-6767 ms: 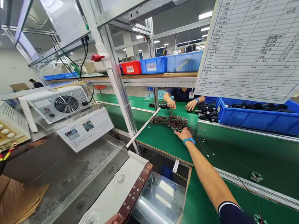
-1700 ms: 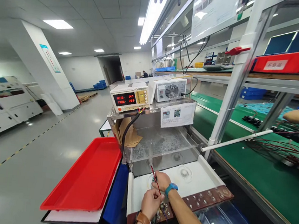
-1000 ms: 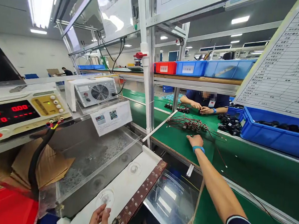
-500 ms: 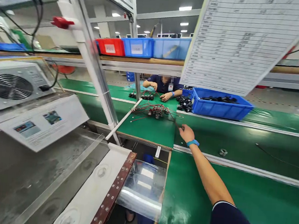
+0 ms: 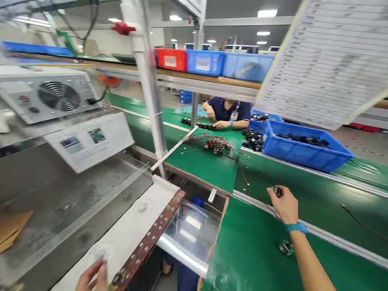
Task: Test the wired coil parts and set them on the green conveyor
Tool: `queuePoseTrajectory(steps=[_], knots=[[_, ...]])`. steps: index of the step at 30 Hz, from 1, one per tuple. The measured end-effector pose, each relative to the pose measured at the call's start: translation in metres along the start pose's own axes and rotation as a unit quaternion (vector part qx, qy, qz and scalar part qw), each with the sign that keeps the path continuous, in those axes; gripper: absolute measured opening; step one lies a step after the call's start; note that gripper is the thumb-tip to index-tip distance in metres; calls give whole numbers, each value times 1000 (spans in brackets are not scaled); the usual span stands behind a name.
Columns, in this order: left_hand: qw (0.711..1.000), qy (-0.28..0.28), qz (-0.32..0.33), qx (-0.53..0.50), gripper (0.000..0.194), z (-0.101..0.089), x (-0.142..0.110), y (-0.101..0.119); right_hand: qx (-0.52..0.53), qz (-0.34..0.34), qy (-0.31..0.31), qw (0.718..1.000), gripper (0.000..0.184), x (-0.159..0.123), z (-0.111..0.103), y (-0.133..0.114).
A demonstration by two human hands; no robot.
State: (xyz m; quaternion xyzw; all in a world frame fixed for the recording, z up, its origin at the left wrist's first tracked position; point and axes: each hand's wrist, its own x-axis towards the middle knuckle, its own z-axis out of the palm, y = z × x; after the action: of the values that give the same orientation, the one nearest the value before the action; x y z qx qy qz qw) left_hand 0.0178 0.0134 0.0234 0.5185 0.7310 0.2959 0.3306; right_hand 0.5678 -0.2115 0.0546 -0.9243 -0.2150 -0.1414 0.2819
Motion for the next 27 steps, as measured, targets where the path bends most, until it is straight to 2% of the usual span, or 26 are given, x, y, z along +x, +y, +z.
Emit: queuePoseTrajectory(steps=[2,3,4,5,7,9,10,11,12,14,16,19,22,24,25,27], knots=[[993,28,106,-43,46,0,-30,25,81,-118,-19,989,55,-22,-4,-62],[981,44,185,-49,47,0,-44,38,119,-182,-51,975,55,-37,-5,-96],[962,71,262,-43,47,-1,-56,51,155,-250,-95,951,55,-54,-7,-130],[941,92,326,-22,47,-2,-65,62,189,-321,-149,916,53,-73,-9,-163],[899,130,415,51,55,-10,-74,77,251,-462,-263,809,49,-115,-7,-224],[872,153,440,148,56,-26,-75,81,291,-572,-349,683,45,-160,2,-276],[870,153,427,196,52,-37,-73,78,298,-611,-376,629,43,-182,11,-298],[874,142,396,242,44,-49,-70,71,296,-639,-394,591,41,-204,22,-317],[885,122,349,281,36,-62,-67,61,283,-656,-405,570,39,-225,36,-335],[908,72,225,346,30,-88,-62,37,234,-667,-416,572,37,-262,66,-364],[915,34,100,389,32,-112,-60,8,171,-658,-420,601,36,-291,96,-389],[931,20,5,365,28,-134,-66,-32,98,-646,-421,629,37,-322,130,-417],[975,2,-18,221,24,-136,-80,-65,64,-638,-419,643,41,-339,151,-433],[996,-53,-29,73,30,-127,-89,-82,56,-628,-418,654,45,-345,160,-436],[995,-86,-44,-10,35,-120,-94,-87,54,-623,-416,660,47,-346,165,-436],[971,-146,-92,-168,45,-104,-101,-90,47,-615,-412,671,51,-348,172,-435]])
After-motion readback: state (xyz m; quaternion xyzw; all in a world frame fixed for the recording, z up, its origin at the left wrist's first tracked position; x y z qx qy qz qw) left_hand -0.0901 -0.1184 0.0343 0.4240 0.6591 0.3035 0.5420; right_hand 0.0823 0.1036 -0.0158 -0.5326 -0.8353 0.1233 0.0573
